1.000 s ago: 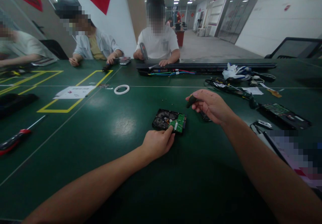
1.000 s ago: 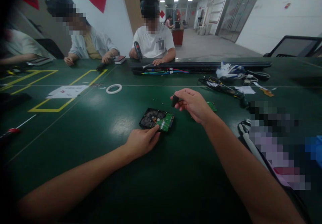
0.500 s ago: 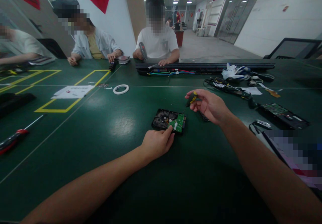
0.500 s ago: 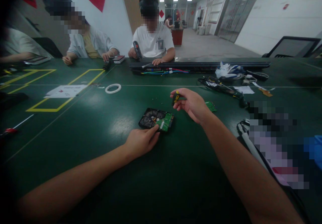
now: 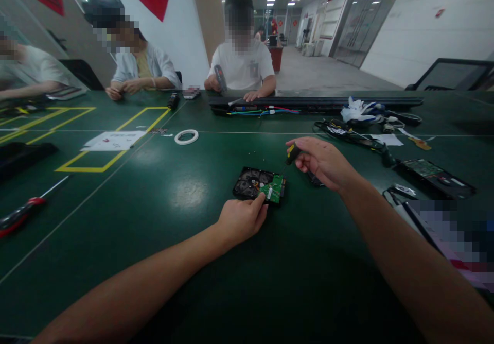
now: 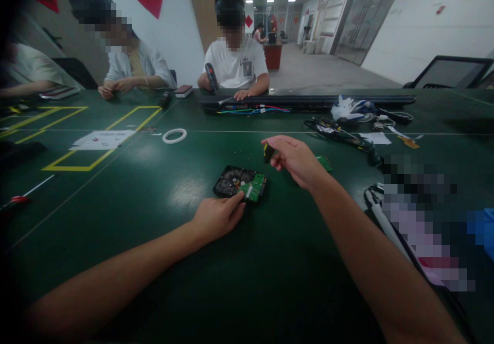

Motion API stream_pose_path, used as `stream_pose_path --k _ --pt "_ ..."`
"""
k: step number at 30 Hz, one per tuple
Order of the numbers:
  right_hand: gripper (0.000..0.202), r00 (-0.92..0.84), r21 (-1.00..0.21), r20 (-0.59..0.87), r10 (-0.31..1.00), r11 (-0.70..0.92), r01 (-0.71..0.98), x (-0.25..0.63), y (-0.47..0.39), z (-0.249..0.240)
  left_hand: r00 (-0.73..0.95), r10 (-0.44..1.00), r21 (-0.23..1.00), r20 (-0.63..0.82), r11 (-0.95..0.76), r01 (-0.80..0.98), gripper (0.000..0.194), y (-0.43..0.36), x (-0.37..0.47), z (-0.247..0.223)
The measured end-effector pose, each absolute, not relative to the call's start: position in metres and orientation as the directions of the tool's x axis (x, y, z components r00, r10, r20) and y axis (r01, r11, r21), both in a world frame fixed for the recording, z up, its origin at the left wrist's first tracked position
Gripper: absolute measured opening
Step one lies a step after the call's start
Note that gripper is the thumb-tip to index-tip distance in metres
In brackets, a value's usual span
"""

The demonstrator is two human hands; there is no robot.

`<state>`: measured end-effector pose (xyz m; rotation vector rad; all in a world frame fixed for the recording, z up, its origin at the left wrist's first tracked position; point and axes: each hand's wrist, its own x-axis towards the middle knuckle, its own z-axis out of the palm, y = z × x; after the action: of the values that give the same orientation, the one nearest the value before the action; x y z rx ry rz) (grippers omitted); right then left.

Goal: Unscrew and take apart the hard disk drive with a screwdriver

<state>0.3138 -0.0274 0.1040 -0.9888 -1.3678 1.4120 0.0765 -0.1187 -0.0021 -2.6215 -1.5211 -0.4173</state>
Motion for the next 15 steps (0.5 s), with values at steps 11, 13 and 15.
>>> stream_pose_path --k 11,13,15 --pt "0.018 -0.293 -0.988 0.025 0.956 -0.021 -0.152 0.3127 -0.0262 0.1021 0.481 0.832 0.079 0.278 -0.519 0.851 0.045 -0.118 0.0753 -0.0002" --pt "0.02 -0.289 -0.987 0.015 0.957 -0.032 -0.159 0.3138 -0.0244 0.1015 0.478 0.834 0.08 0.276 -0.516 0.853 0.045 -0.1178 0.0754 -0.0007" --pt "0.024 -0.28 -0.99 0.017 0.96 -0.022 -0.137 0.3146 -0.0242 0.102 0.477 0.836 0.077 0.272 -0.513 0.855 0.045 -0.1178 0.0756 -0.0012"
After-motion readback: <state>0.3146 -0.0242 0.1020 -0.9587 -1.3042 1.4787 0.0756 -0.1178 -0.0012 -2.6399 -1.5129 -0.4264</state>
